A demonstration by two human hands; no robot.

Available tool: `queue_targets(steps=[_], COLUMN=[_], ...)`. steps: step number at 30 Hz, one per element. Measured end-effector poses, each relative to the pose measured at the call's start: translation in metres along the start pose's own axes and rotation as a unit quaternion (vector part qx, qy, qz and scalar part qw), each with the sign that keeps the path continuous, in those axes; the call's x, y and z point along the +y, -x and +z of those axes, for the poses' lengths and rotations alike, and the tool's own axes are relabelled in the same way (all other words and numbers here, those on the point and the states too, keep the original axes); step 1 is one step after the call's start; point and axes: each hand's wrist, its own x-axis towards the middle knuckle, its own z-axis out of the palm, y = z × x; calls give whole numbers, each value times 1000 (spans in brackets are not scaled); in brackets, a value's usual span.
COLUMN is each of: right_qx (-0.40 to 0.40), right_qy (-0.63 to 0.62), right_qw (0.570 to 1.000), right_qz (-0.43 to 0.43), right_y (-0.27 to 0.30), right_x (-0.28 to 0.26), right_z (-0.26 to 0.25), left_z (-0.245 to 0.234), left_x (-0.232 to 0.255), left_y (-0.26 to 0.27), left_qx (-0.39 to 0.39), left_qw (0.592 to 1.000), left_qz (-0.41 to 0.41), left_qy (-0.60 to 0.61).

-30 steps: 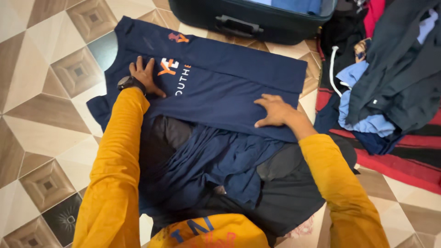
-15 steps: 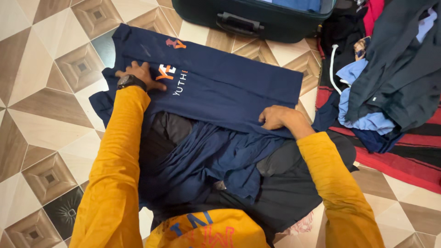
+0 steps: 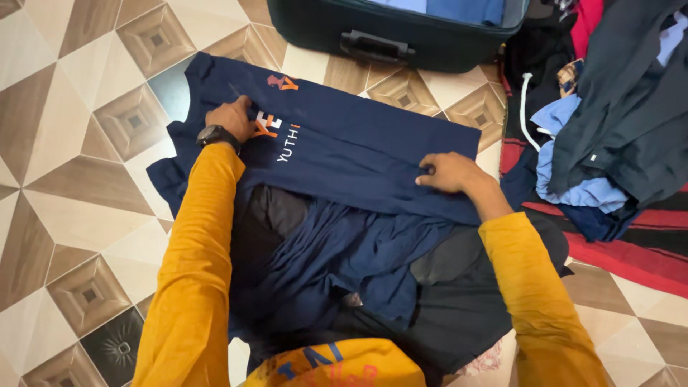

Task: The person sits on the floor and folds a pair of dark trousers, smoothing them out and folding them in half before placing them into an open suitcase. They then pick up a dark blue t-shirt, smooth it out, and fold it neatly.

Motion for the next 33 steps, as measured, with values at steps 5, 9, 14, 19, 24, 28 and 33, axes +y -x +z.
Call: queue_targets(steps=[5, 9, 14, 19, 24, 28, 33], right_qx=[66, 36, 46, 89, 37, 11, 48], right_qy=[12, 71, 58, 33, 23, 57, 74], right_qw=[998, 996, 995, 995, 999, 997, 995], right_qz=[-9, 34, 70, 36, 13, 55, 41], right_y=[-4, -16, -37, -52, -37, -22, -27], right_x=[-3, -4, 7, 32, 23, -2, 3], right_z=[-4, 7, 24, 30, 19, 11, 11], left_z=[-12, -19, -18, -10, -8, -11, -15], left_x=[11, 17, 18, 17, 16, 17, 24], left_y=[6, 13, 14, 10, 9, 12, 9], left_qx=[65, 80, 51, 99, 117, 140, 139], left_qw=[997, 994, 997, 991, 988, 984, 984], left_qz=[46, 64, 56, 87, 99, 114, 111], left_qy=[11, 22, 23, 11, 9, 4, -9])
